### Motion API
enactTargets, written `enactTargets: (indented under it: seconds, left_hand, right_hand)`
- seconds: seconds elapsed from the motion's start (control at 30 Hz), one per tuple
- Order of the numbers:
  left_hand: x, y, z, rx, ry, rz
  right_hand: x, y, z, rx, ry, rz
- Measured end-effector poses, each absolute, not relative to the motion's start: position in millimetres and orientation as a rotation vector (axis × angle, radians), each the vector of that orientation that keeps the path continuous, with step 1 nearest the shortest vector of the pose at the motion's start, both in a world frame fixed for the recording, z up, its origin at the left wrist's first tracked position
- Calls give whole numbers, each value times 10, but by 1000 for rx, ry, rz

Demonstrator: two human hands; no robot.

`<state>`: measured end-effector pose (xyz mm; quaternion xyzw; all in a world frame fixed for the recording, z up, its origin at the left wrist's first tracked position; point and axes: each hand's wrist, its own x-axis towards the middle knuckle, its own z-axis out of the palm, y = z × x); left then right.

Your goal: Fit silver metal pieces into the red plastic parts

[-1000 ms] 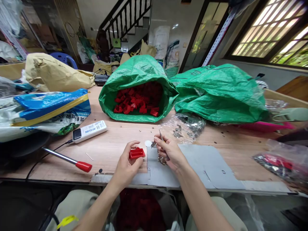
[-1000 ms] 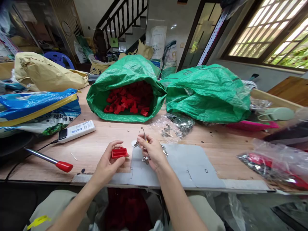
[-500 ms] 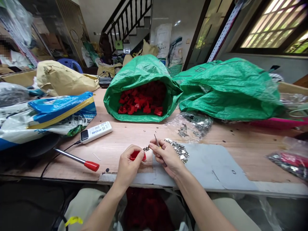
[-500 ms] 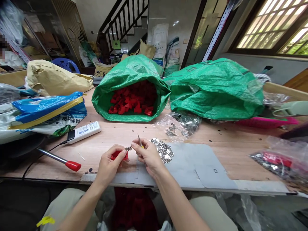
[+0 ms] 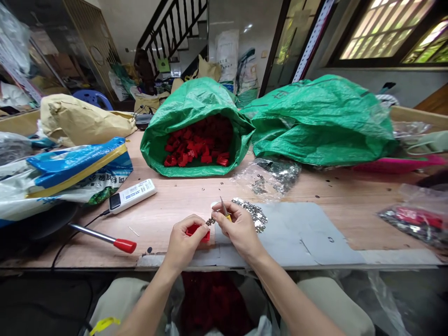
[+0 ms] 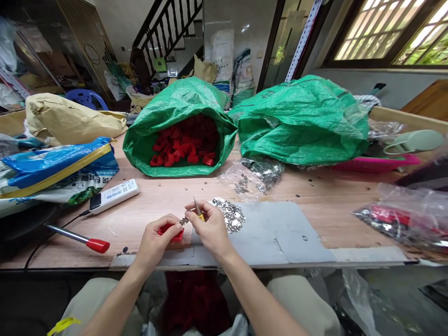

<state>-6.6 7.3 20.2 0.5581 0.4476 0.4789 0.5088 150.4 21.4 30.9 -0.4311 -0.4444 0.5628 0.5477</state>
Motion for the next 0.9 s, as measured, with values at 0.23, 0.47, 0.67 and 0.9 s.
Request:
enactTargets:
  seconds: [0.23, 0.47, 0.67, 0.9]
  left_hand:
    - [-68, 59, 191, 1187, 964, 1134]
    - [-75, 75, 138, 1103, 1032, 1262]
    - [-86, 74, 165, 1162, 1052, 1293]
    - [-105, 63, 171, 1224, 1069, 1256]
  right_hand:
    - [1341, 149, 297, -872, -685, 1484]
    - [1342, 114, 307, -937, -805, 1556]
    - [1482, 140, 386, -998, -949, 1620]
    - [1541, 147, 347, -1142, -1118, 1420]
